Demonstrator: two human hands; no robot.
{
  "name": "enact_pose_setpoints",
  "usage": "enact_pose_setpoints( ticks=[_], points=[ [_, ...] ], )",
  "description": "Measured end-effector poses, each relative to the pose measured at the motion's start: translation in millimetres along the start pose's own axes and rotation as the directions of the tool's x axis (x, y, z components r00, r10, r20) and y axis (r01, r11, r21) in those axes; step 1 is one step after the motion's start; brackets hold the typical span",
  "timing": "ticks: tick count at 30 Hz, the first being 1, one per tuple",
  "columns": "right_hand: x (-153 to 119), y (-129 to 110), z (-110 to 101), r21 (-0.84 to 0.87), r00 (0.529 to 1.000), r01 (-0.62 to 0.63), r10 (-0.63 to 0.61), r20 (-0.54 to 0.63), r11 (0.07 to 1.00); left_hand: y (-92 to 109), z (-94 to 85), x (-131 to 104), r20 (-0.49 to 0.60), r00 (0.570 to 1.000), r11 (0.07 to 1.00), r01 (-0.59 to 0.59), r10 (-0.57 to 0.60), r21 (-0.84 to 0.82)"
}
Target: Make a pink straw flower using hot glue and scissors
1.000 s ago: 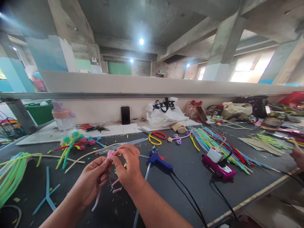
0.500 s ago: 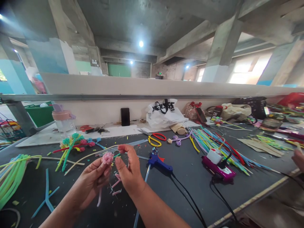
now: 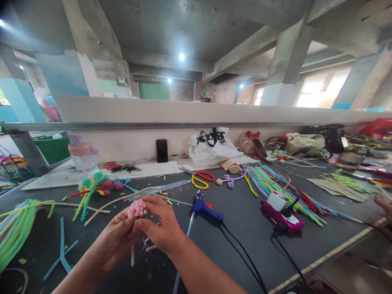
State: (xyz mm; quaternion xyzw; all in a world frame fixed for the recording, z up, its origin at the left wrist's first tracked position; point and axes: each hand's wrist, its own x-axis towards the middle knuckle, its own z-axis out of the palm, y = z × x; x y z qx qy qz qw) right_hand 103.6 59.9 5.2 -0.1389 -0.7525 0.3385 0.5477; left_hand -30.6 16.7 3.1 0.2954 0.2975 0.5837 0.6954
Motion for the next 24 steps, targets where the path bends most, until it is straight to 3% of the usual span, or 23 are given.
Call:
enact_pose_setpoints(
  ticks=[3,16,24],
  points=[
    [0.5,-0.1,-0.7,0.025,1.000,0.006,-0.006,0.013,1.000,0.2,0.4,-0.5,0.008,1.000,1.000,0.014,-0.014,-0.005],
    [1.8,-0.3,4.1,0.031,0.987,-0.090,0.093,-0.127,0.995,-1.7,-0.9,2.4,0.072,0.997,1.000,0.010,-0.011,0.003],
    [1.4,-0.7,6.2,0.051,0.979,-0.138,0.144,-0.148,0.989,-0.7,2.1,1.0,0.035,0.999,0.999,0.011,-0.012,0.043]
  ],
)
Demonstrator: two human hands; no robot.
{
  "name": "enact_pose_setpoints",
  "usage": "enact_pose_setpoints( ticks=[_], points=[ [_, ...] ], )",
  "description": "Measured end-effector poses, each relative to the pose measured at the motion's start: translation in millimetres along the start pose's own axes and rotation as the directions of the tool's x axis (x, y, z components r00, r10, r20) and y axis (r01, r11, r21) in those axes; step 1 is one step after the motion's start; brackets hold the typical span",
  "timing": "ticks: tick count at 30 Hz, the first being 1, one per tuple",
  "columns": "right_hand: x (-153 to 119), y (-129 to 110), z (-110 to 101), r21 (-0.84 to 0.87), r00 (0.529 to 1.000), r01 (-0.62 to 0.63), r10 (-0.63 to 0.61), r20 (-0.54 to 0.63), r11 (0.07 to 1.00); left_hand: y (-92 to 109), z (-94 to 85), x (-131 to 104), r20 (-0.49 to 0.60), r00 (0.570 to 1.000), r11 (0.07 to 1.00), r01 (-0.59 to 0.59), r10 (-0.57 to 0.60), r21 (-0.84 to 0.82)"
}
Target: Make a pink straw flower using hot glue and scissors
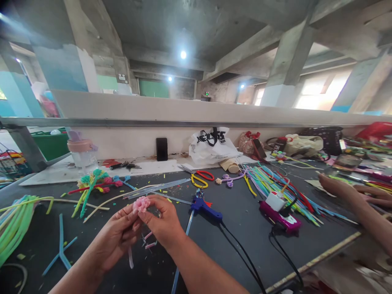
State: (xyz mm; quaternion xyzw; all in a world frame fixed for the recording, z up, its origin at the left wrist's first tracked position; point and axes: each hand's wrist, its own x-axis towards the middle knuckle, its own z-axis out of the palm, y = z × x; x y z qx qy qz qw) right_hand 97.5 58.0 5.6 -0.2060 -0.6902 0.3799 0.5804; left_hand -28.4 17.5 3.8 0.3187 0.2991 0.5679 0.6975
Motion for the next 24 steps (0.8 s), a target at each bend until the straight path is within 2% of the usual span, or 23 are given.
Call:
enact_pose_setpoints(
  ticks=[4,9,18,22,24],
  points=[
    [0,-2,0,-0.031,1.000,-0.001,0.002,0.016,1.000,-1,0.8,-1,-0.019,1.000,1.000,-0.004,0.004,0.015],
    [0,-3,-2,0.010,0.997,-0.065,0.065,0.032,0.998,-2,0.7,-1,-0.045,0.999,0.999,0.011,-0.010,0.037],
    [-5,5,1,0.247,0.975,-0.210,0.220,-0.013,0.946,-4,-2.6,3,-0.043,0.999,0.996,0.032,-0.028,0.083],
    [-5,7,2,0.357,0.951,-0.284,0.310,-0.018,0.890,-3,0.1,2,-0.015,0.999,0.996,0.041,-0.040,0.078],
    [-4,7,3,0.409,0.927,-0.349,0.374,0.018,0.843,-2,1.4,2,-0.001,1.000,0.998,0.027,-0.027,0.064]
  ],
)
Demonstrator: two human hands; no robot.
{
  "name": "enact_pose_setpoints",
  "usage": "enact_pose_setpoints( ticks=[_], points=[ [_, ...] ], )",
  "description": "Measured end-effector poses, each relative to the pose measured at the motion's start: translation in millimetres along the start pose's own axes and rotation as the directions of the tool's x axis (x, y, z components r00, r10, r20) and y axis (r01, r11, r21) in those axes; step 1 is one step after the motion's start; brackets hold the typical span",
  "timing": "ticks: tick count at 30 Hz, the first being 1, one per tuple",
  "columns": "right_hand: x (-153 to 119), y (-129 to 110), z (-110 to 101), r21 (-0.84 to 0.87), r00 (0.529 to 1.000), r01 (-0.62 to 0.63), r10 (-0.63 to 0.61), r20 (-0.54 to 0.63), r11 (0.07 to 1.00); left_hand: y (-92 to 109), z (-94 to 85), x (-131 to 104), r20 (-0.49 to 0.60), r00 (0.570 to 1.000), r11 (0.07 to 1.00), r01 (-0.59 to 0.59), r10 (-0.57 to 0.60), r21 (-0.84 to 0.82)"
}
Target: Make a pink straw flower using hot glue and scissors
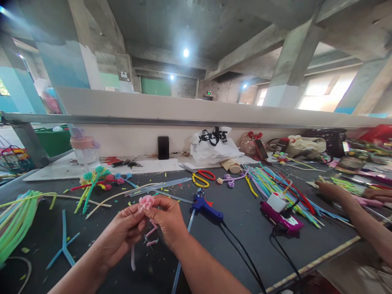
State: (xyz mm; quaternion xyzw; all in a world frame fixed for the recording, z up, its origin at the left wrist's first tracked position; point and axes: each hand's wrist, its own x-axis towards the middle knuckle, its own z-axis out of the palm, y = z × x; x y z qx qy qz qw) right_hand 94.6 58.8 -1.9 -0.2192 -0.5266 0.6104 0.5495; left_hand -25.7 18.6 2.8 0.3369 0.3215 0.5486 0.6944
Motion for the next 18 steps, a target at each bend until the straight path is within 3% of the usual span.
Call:
enact_pose_setpoints(
  ticks=[3,8,10,14,18],
  points=[
    [2,-4,2,0.041,0.993,-0.094,0.091,0.071,0.995,4,0.0,0,-0.008,0.999,0.999,-0.036,0.036,0.005],
    [4,-7,2,0.006,0.972,-0.125,0.121,0.199,0.992,11,-3.8,-1,-0.095,0.984,0.988,-0.144,0.149,0.063],
    [5,-6,-1,-0.035,0.985,-0.079,0.084,0.151,0.996,12,-4.5,-1,-0.133,0.971,0.978,-0.188,0.198,0.085],
    [9,-1,-12,-0.110,0.989,0.097,-0.108,-0.097,0.989,10,-3.5,0,-0.197,0.929,0.945,-0.283,0.313,0.166],
    [11,0,-20,-0.130,0.976,0.149,-0.166,-0.139,0.980,7,-3.6,1,-0.234,0.874,0.891,-0.359,0.425,0.279]
  ],
)
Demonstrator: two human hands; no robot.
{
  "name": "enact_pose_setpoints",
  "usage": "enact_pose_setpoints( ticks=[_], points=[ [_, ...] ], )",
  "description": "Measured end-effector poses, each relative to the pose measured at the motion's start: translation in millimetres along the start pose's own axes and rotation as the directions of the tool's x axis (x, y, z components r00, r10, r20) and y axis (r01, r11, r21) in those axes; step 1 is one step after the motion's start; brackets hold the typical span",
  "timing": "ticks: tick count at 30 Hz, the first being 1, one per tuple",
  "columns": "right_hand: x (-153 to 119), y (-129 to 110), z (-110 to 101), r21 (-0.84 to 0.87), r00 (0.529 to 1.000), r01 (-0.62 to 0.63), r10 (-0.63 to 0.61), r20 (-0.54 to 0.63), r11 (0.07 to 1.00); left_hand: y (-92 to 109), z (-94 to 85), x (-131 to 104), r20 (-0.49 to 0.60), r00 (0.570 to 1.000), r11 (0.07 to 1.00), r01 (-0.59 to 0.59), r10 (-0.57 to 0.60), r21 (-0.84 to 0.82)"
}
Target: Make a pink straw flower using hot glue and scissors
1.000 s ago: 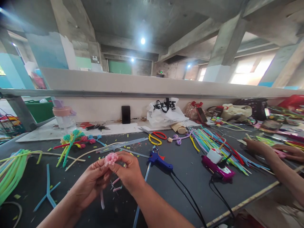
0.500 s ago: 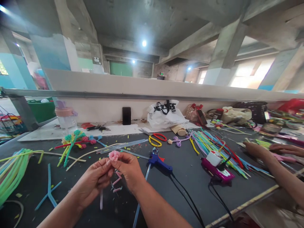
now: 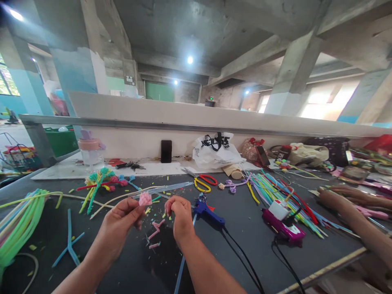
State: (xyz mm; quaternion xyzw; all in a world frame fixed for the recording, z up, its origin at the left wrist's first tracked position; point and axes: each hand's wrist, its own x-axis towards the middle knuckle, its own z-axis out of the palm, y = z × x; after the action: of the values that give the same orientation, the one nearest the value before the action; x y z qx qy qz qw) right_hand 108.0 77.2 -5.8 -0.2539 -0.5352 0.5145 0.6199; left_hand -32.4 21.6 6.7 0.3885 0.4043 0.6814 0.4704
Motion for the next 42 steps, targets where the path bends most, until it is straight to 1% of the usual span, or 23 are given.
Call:
enact_pose_setpoints(
  ticks=[2,4,7,9,12,14,16,18,20,21,23,24,26,29,31,34,38,42],
  points=[
    [0,0,-1,-0.012,1.000,-0.012,0.013,0.016,1.000,-1,-1.3,0,-0.036,0.998,0.997,-0.041,0.043,0.068],
    [-2,1,0,-0.021,0.999,-0.033,0.034,0.041,0.999,-3,-3.6,0,-0.061,0.993,0.976,-0.082,0.096,0.201],
    [-5,0,4,-0.017,0.995,-0.062,0.063,0.083,0.998,-5,-7.0,1,-0.056,0.982,0.875,-0.134,0.180,0.465],
    [-8,-2,7,0.025,0.988,-0.077,0.073,0.138,0.997,-7,-8.1,1,-0.039,0.977,0.818,-0.154,0.211,0.554],
    [-10,-4,11,0.098,0.963,-0.102,0.074,0.259,0.990,-7,-7.1,1,-0.001,0.975,0.786,-0.178,0.222,0.592],
    [-11,-4,12,0.091,0.950,-0.102,0.070,0.304,0.991,-6,-5.2,1,0.043,0.976,0.774,-0.194,0.212,0.602],
    [-10,-2,12,0.037,0.951,-0.087,0.072,0.302,0.996,-5,-3.1,0,0.088,0.977,0.770,-0.209,0.196,0.603],
    [-9,1,11,-0.022,0.959,-0.071,0.075,0.272,0.997,-4,-1.3,-1,0.120,0.978,0.780,-0.208,0.170,0.590],
    [-8,3,9,-0.062,0.969,-0.067,0.080,0.235,0.996,-2,0.0,-2,0.128,0.987,0.819,-0.151,0.095,0.553],
    [-7,3,9,-0.079,0.972,-0.066,0.082,0.222,0.995,-2,0.5,-2,0.127,0.991,0.848,-0.101,0.040,0.520],
    [-6,3,8,-0.141,0.975,-0.041,0.071,0.211,0.989,0,1.1,-3,0.122,0.989,0.915,0.030,-0.085,0.402],
    [-6,2,7,-0.188,0.975,-0.011,0.052,0.214,0.982,1,1.4,-3,0.120,0.983,0.939,0.089,-0.136,0.333],
    [-5,-1,7,-0.293,0.969,0.094,-0.020,0.247,0.951,2,1.5,-4,0.126,0.971,0.961,0.171,-0.201,0.217],
    [-4,-6,7,-0.414,0.932,0.265,-0.122,0.341,0.871,3,0.5,-3,0.139,0.953,0.956,0.247,-0.269,0.160],
    [-3,-9,7,-0.460,0.902,0.331,-0.134,0.409,0.824,2,-1.1,-2,0.150,0.937,0.945,0.294,-0.315,0.144],
    [-1,-11,7,-0.495,0.867,0.375,-0.109,0.486,0.784,1,-4.4,0,0.178,0.912,0.929,0.353,-0.368,0.115],
    [1,-13,3,-0.489,0.844,0.391,-0.091,0.529,0.780,0,-8.3,1,0.229,0.873,0.902,0.424,-0.431,0.081],
    [2,-17,-1,-0.481,0.789,0.432,-0.061,0.612,0.763,-3,-9.7,1,0.245,0.838,0.871,0.484,-0.488,0.079]
  ],
)
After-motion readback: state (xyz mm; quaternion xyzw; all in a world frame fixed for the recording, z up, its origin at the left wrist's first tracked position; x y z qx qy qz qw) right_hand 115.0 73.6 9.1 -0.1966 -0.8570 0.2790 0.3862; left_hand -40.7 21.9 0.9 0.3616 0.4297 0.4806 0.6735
